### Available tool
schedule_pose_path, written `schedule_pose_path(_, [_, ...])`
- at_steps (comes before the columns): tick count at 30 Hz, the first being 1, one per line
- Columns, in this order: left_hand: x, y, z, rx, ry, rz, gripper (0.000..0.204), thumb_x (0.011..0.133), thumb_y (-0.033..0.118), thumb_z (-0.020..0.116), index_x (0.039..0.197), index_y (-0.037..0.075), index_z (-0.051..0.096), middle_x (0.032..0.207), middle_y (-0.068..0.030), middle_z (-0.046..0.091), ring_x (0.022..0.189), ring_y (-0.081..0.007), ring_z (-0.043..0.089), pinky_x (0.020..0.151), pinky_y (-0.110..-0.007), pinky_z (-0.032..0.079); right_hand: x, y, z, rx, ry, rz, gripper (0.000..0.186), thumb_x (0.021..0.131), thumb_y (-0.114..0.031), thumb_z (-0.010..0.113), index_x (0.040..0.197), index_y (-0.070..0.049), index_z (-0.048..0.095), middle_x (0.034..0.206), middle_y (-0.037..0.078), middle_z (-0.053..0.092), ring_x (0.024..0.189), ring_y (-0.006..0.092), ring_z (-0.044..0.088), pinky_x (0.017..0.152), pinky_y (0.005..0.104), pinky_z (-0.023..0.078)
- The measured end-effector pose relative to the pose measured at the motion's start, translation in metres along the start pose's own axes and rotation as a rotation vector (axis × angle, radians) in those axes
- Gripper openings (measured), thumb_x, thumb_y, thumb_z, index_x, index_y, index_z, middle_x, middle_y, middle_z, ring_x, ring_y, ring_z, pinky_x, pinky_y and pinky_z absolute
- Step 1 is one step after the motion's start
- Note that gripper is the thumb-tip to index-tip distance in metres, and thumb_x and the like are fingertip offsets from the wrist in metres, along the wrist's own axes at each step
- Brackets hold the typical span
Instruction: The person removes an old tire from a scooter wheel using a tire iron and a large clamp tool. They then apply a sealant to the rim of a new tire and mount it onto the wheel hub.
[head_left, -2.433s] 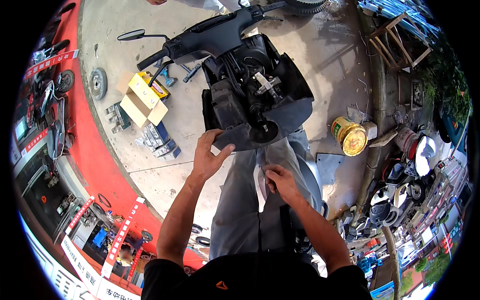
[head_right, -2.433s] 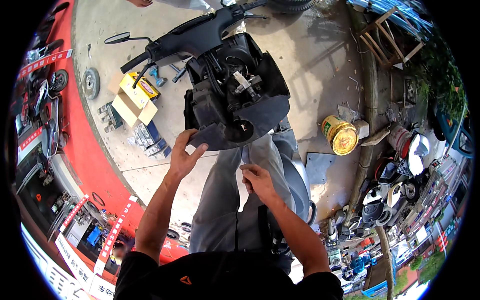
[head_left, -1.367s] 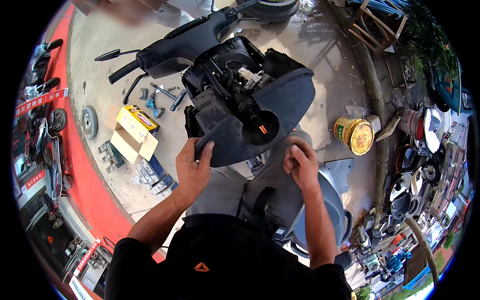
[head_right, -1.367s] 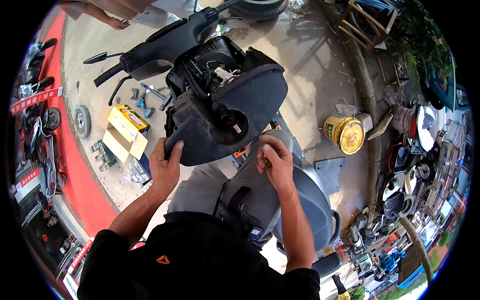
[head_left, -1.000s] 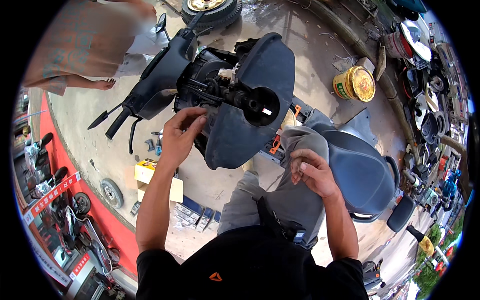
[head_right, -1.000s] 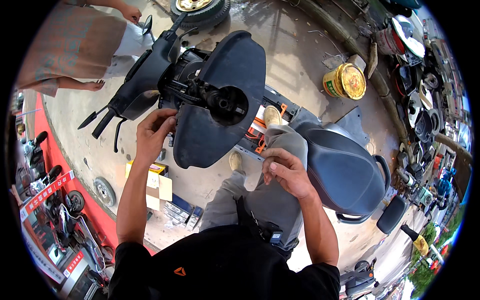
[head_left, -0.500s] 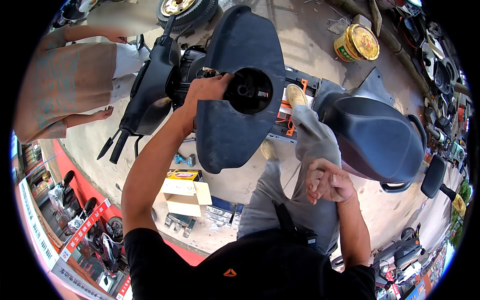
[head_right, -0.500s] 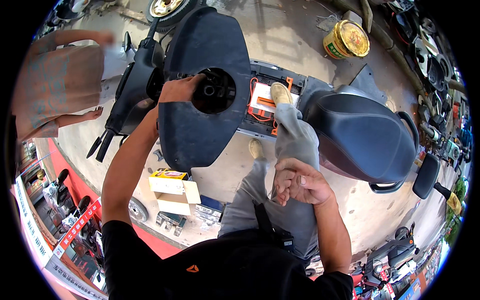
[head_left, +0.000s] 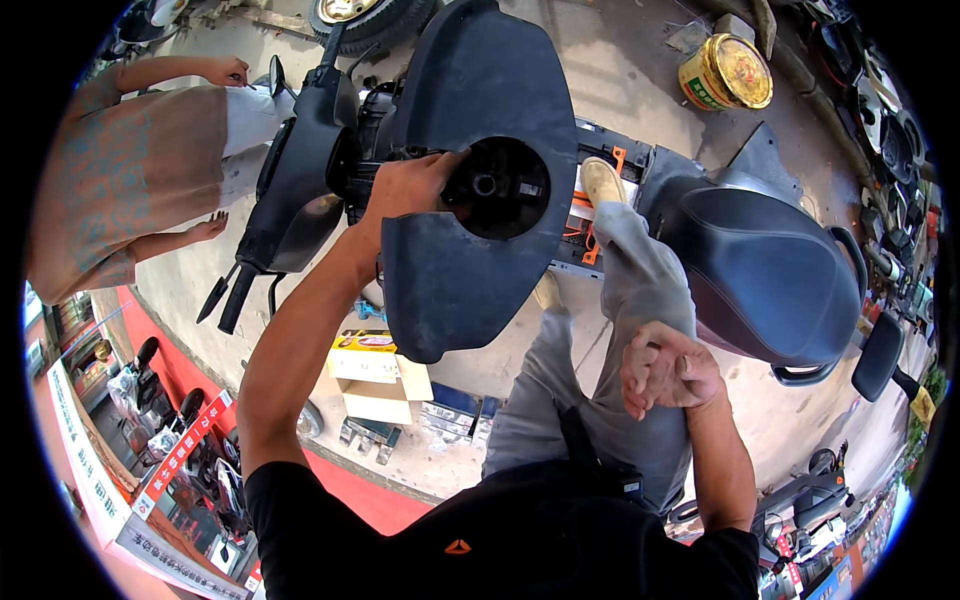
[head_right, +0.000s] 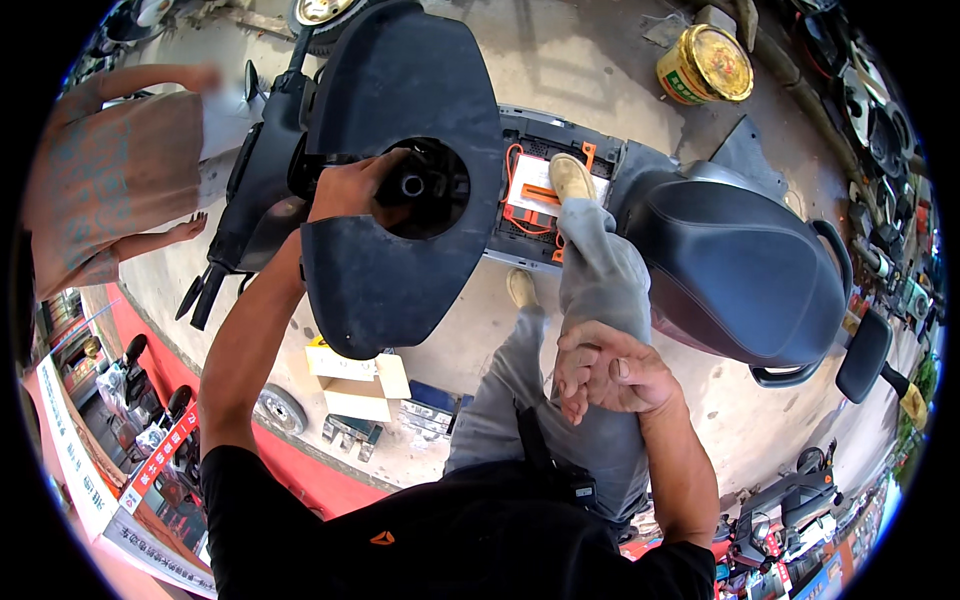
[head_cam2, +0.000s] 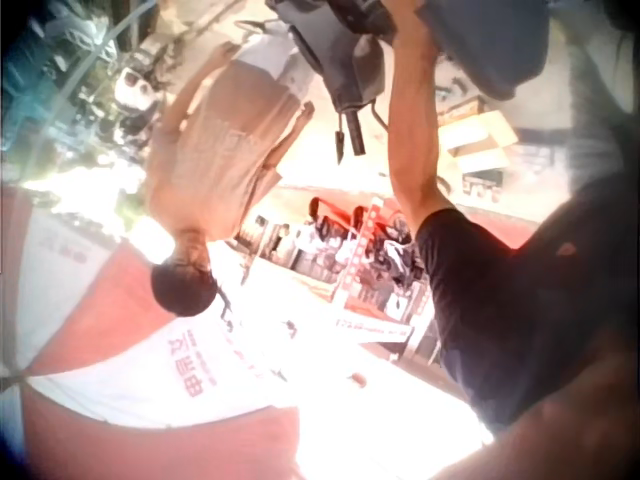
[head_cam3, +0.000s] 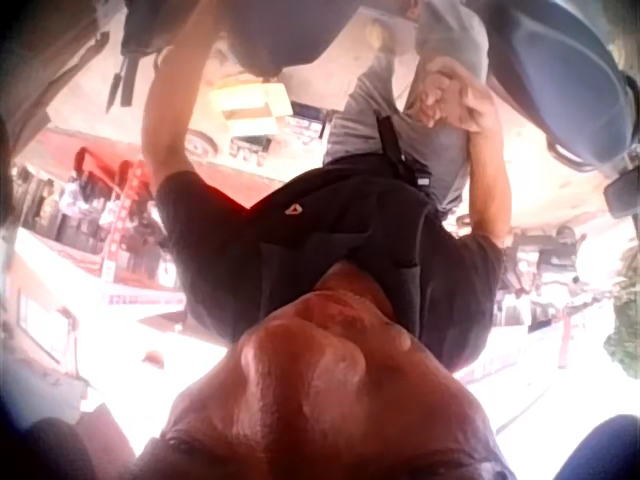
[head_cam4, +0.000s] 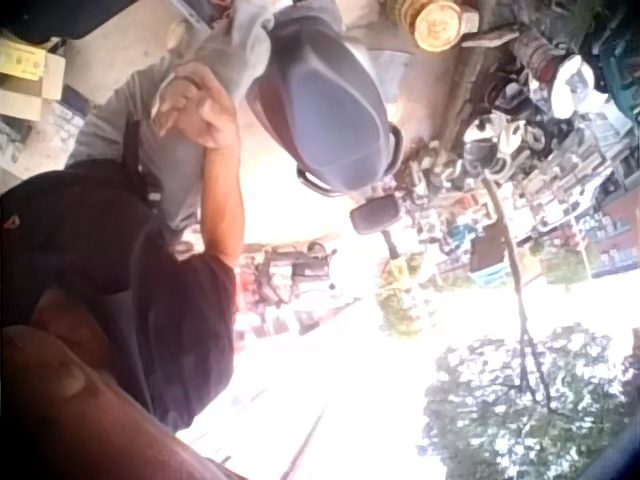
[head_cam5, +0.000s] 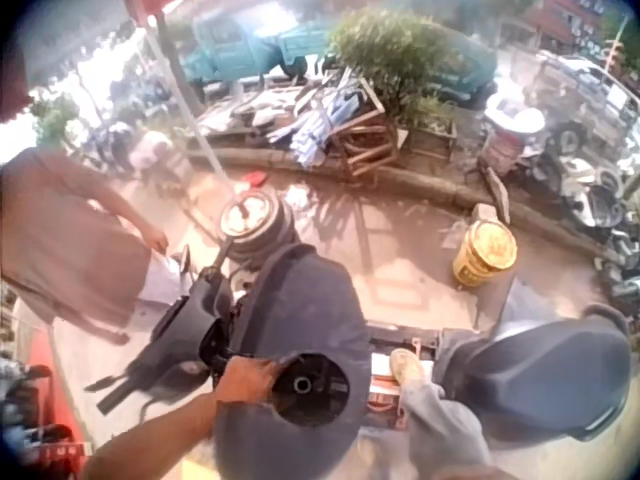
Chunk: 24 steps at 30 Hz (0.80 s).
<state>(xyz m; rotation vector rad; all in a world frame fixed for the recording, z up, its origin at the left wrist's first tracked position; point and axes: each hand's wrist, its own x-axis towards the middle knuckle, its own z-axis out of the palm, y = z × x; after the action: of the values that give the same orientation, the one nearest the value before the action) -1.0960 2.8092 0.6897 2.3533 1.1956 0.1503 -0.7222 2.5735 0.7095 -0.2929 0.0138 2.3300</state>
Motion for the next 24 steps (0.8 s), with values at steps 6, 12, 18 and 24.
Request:
schedule_pose_path(6, [0.017, 0.009, -0.016, -0.229, -0.048, -0.008, 0.059, 0.068, 0.028, 0.092, 0.122, 0.01, 0.077, 0.098, -0.0173, 0.078, 0.089, -0.0362, 0.076, 0.082, -0.042, 0.06, 0.005, -0.007, 0.001, -0.005, 0.013, 0.02, 0.07, 0.103, -0.034, 0.069, 0.154, 0.004, 0.04, 0.122, 0.029, 0.065, 0.102, 0.0396, 0.07, 0.082, 0.0513, 0.059])
schedule_pose_path(12, [0.012, -0.007, -0.043, -0.188, -0.157, 0.013, 0.067, 0.07, 0.036, 0.096, 0.132, 0.019, 0.076, 0.109, -0.0102, 0.08, 0.091, -0.0331, 0.077, 0.088, -0.037, 0.059, 0.001, -0.016, -0.002, 0.002, 0.0, -0.037, 0.07, 0.104, -0.034, 0.067, 0.155, 0.004, 0.038, 0.122, 0.028, 0.065, 0.1, 0.039, 0.069, 0.083, 0.0513, 0.057])
schedule_pose_path(18, [0.015, 0.014, -0.06, -0.289, -0.208, -0.087, 0.066, 0.074, 0.032, 0.097, 0.134, 0.018, 0.076, 0.114, -0.0095, 0.08, 0.096, -0.0246, 0.077, 0.091, -0.034, 0.059, -0.002, -0.021, -0.004, -0.021, 0.007, -0.015, 0.07, 0.103, -0.036, 0.067, 0.153, 0.004, 0.038, 0.122, 0.029, 0.065, 0.096, 0.0366, 0.069, 0.08, 0.0535, 0.054])
schedule_pose_path(24, [-0.019, -0.001, -0.074, -0.384, -0.084, -0.229, 0.069, 0.072, 0.021, 0.099, 0.134, 0.005, 0.074, 0.115, -0.0089, 0.077, 0.104, -0.0196, 0.073, 0.093, -0.034, 0.058, -0.012, -0.019, -0.01, 0.006, -0.023, -0.042, 0.071, 0.103, -0.037, 0.068, 0.153, 0.003, 0.038, 0.122, 0.029, 0.065, 0.096, 0.0367, 0.07, 0.08, 0.0538, 0.054])
